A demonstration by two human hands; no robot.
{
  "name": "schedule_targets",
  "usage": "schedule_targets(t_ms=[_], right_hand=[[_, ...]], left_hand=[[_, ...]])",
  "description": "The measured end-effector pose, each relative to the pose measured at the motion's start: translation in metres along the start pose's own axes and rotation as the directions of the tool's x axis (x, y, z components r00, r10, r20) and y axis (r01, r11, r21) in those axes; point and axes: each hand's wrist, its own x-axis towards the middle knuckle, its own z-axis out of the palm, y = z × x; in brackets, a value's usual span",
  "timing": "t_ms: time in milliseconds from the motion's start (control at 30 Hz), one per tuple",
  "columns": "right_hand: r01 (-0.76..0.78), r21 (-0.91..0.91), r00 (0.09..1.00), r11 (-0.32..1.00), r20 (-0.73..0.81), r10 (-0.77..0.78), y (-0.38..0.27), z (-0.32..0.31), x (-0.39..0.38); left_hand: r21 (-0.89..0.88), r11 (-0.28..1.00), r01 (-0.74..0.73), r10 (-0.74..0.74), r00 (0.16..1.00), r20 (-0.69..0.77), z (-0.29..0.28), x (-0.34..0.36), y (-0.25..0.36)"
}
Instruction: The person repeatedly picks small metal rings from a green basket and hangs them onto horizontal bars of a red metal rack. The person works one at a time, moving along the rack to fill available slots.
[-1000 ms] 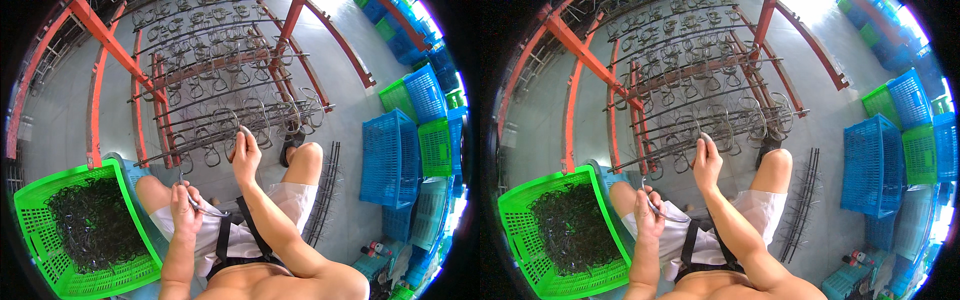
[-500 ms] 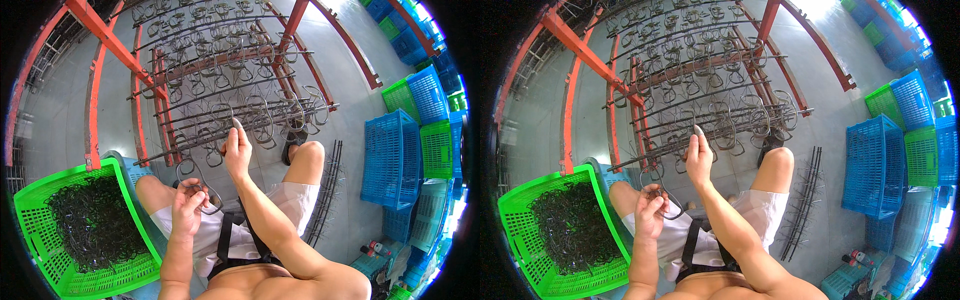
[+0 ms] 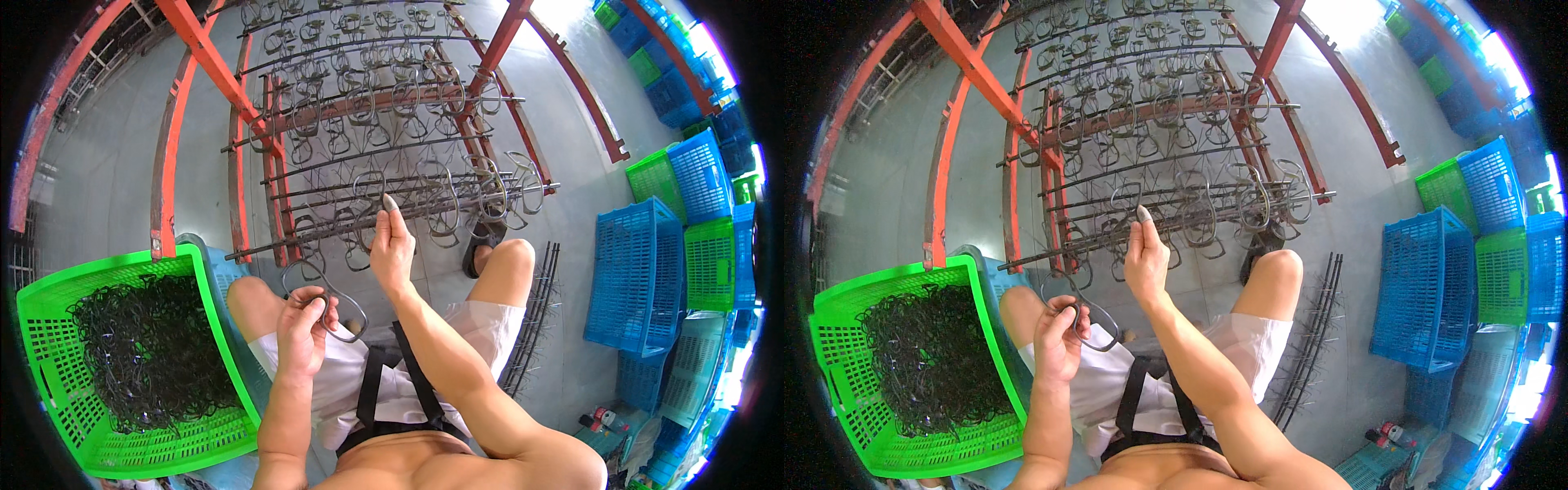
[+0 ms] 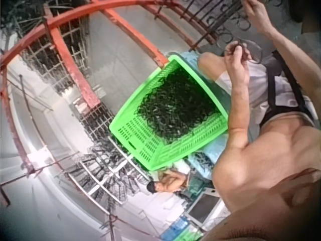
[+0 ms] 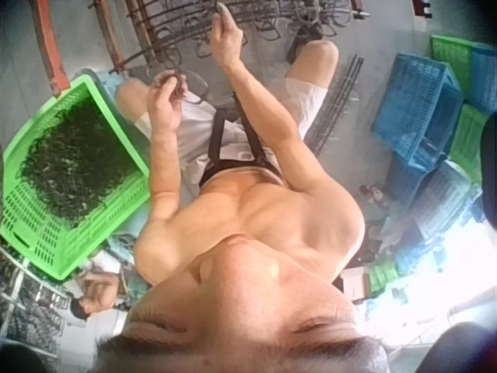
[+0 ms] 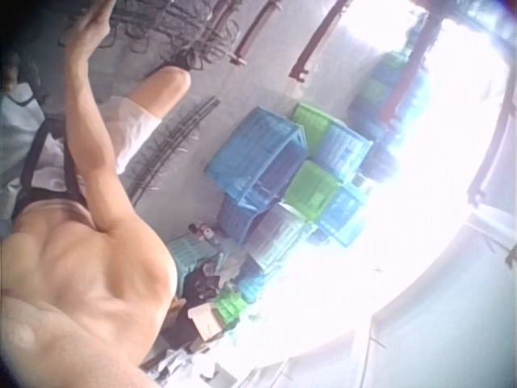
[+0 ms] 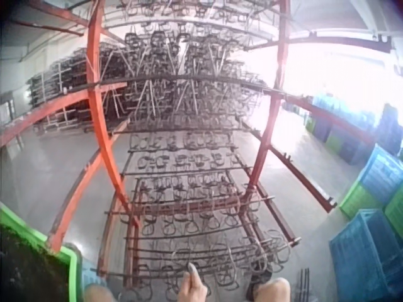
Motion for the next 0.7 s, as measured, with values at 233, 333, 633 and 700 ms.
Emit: schedule_targets(t_ms=[233,333,633,700], right_hand=[[-0.225,0.117,0.974,0.967,0.048,0.221,-0.018,-0.012,0.006],[0.200,-0.423,0.974,0.884,-0.009,-0.225,-0.044,-0.034,-0.009],[-0.180,0.332,0.960,0.926,0.264,0.092,-0.050,-0.005,-0.064],[-0.191,0.425,0.982,0.885,0.088,0.169,-0.040,0.021,-0.057]], left_hand=[[0.008,0.999,-0.041,0.040,0.999,0.032,0.003,-0.002,0.001],[0.047,0.996,-0.081,0.079,0.996,0.035,0.001,0.001,0.003],[0.460,0.805,-0.374,0.419,0.908,0.005,-0.002,0.036,-0.011],[0.584,0.727,-0.362,0.471,0.881,-0.040,-0.009,0.044,-0.010]])
